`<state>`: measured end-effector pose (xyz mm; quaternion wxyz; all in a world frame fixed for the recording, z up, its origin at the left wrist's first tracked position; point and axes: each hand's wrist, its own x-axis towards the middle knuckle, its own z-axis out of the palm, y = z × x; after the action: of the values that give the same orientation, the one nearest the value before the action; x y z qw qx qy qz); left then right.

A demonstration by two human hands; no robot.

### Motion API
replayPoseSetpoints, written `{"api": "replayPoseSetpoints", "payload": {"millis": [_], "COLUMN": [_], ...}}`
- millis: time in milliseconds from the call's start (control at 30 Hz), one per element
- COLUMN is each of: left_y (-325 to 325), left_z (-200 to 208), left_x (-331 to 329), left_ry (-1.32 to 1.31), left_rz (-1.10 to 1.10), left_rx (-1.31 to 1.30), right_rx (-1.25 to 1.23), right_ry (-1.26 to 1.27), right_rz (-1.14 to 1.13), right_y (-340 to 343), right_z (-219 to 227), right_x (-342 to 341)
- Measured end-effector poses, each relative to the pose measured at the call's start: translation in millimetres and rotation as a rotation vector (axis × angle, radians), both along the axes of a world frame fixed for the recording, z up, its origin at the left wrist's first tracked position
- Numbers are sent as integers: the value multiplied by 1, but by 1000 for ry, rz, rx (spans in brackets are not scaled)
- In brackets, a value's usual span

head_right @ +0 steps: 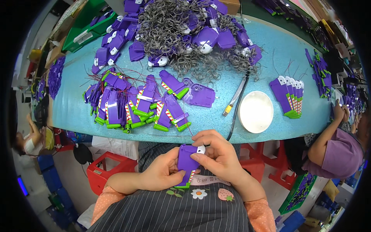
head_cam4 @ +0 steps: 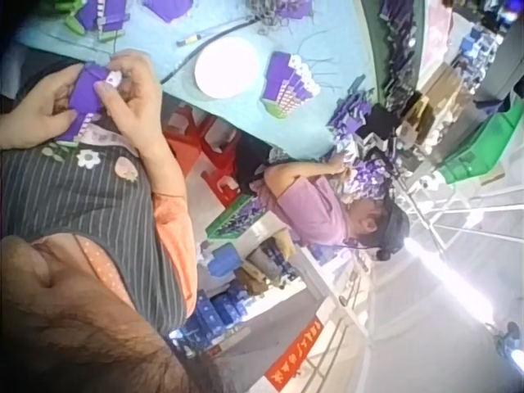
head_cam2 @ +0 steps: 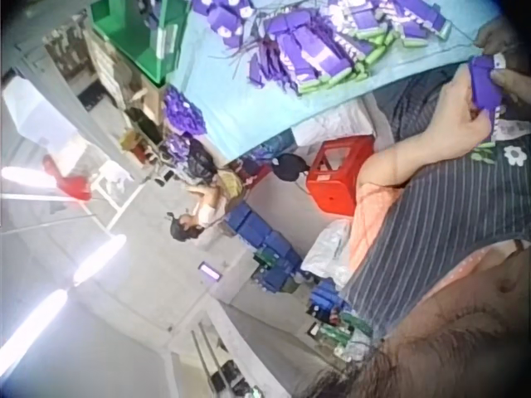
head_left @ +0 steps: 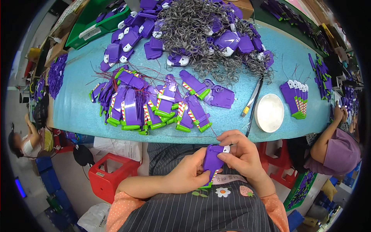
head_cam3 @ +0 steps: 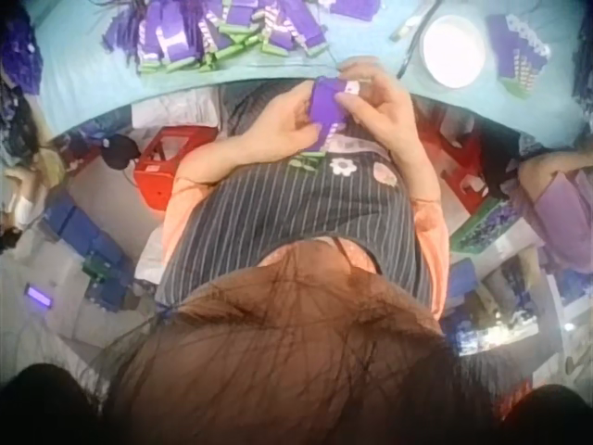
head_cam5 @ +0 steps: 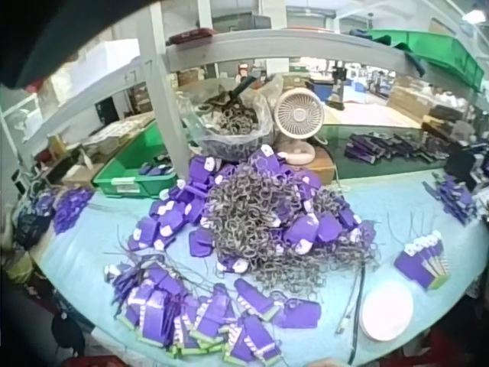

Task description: The person sits at a workbench and assembles purple and green plastic components by hand. They repeatedly pick up a purple housing, insert a green piece, and attach a grey wire loop, placing the finished units into a pile on the table.

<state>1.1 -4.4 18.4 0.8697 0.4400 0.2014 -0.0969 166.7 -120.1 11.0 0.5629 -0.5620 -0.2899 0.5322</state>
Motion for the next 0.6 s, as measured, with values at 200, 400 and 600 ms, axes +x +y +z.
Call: {"api": "replayPoseSetpoints", "payload": {"millis": [200, 400, 600], "left_y": [0, 3, -1], "left_z": [-3, -1, -7], "left_x": [4, 7, 7], "left_ry": [-51, -225, -351], "left_rz": [66, 68, 103], "left_rx": [252, 564, 733], "right_rx": [24, 13, 198], "right_ry": [-92, 414, 428], "right_rz": [-113, -246, -133], "right_y": [2, -2, -8], "right_z": [4, 0, -3], "right_x": [-6, -10, -10]}}
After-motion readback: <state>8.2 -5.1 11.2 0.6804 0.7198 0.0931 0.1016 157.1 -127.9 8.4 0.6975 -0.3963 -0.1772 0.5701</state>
